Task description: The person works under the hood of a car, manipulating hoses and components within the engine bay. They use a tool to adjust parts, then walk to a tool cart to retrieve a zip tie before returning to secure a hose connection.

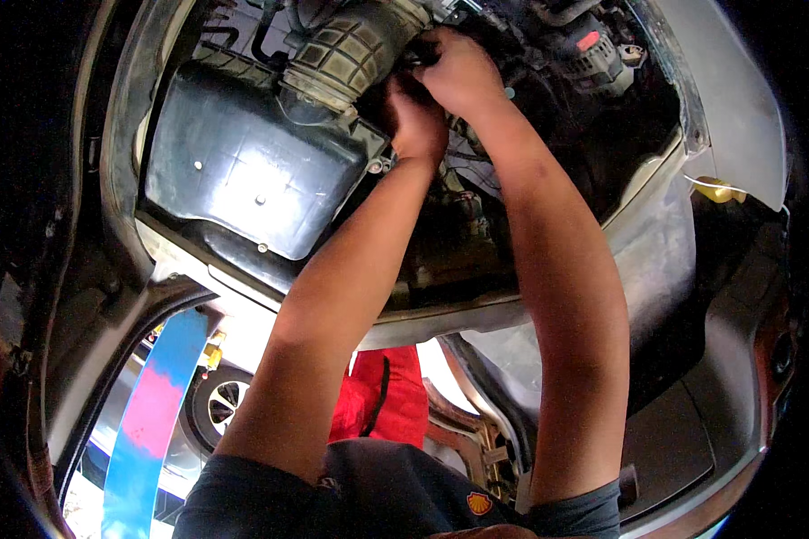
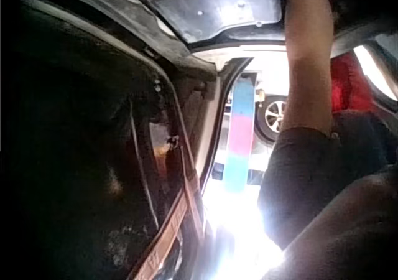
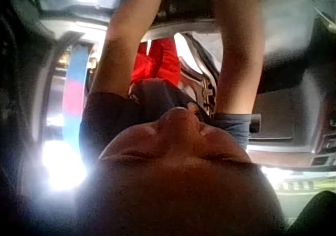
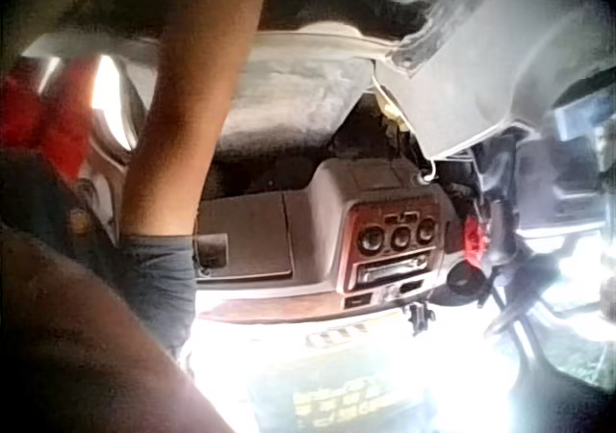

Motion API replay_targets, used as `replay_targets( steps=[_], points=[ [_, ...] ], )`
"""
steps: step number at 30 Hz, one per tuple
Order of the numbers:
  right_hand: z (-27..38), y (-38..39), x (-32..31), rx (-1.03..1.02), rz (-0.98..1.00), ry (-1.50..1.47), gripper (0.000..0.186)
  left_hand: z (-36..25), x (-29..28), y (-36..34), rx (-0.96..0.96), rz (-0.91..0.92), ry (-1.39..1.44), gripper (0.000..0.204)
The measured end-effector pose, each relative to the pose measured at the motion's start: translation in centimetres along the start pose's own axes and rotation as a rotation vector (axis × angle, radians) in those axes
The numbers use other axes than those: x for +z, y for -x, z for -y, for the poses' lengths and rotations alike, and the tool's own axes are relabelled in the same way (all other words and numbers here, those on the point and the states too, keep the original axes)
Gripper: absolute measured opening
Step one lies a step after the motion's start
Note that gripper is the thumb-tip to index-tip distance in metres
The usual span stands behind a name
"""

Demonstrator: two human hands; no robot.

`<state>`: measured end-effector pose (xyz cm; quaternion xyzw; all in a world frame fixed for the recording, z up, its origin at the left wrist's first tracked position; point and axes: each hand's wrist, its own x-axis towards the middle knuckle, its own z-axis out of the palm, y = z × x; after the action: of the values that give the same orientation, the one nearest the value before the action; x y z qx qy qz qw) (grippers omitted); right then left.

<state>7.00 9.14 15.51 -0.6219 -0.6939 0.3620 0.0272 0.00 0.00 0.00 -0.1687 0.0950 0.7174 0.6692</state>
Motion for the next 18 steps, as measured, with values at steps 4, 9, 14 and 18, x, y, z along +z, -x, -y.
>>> replay_targets(
  steps=[4, 9, 14, 18],
  points=[
    [-0.7, 0.6, -0.7, 0.053, -0.065, -0.129, 0.042, 3.5, 5.0, 1.2, 0.145, -0.124, -0.412, 0.031],
    [-0.8, 0.5, 0.6, -0.003, -0.125, -0.196, 0.038, 2.8, 6.8, 1.3, 0.330, -0.166, -1.089, 0.022],
    [-1.6, 0.7, 0.2, -0.057, -0.140, -0.095, 0.038, 3.4, 7.4, 2.3, 0.421, -0.325, -1.639, 0.023],
    [0.0, 0.9, -0.1, -0.137, -0.129, -0.037, 0.041, 2.2, 2.7, 0.3, 0.353, -0.268, -0.860, 0.028]
  ],
)
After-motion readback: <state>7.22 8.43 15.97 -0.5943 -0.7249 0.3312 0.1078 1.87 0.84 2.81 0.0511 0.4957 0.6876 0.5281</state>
